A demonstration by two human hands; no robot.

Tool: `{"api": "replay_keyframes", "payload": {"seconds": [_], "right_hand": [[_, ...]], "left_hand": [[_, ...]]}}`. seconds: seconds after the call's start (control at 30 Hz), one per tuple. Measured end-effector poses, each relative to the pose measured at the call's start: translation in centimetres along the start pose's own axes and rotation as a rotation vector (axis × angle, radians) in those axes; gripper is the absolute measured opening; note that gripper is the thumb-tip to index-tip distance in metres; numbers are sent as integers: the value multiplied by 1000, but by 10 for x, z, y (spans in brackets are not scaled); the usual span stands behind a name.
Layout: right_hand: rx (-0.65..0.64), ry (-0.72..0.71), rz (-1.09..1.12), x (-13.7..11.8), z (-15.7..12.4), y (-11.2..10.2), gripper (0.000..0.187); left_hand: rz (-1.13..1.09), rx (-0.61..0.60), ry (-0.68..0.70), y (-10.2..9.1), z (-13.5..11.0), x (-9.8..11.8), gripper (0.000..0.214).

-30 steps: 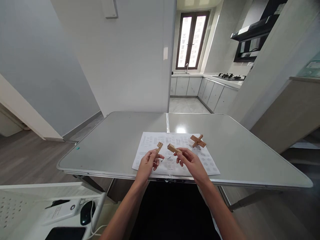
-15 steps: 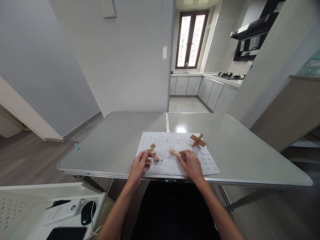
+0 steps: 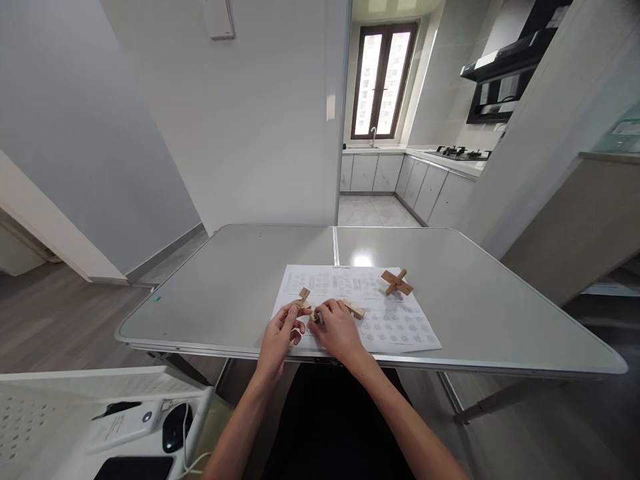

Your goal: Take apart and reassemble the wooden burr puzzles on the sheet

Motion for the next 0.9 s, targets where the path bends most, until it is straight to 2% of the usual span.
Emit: {"api": "replay_keyframes", "payload": {"seconds": [0.13,0.23,0.33,0.43,0.57,0.9], "right_hand": [[39,63,49,10,-8,-10,8],[82,121,119,12,-18,-32,14],[124,131,222,2,-23,-55,19],[180,65,339,-16,-22,-71,20],[180,-60,212,-31,-19,-73,20],[176,-329,-7,-32,-21,-73,21]], "left_hand": [[-5,23,27,0,-2,2,54],[-1,30,39,2,-2,1,53],[32,23,53,7,-2,0,52],[89,-10,72,15,-3,2,51],[165,-63,117,26,-7,9,41],[111,-132,26,35,-14,4,39]]}}
Point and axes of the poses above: each hand's wrist, its own z-axis towards the middle knuckle, its own y-axis out of the palm, x = y × z, the point moved 7 cm from there along z, towards the middle knuckle, and after that the axes turned 7 degrees about z, right-handed, at the moved point
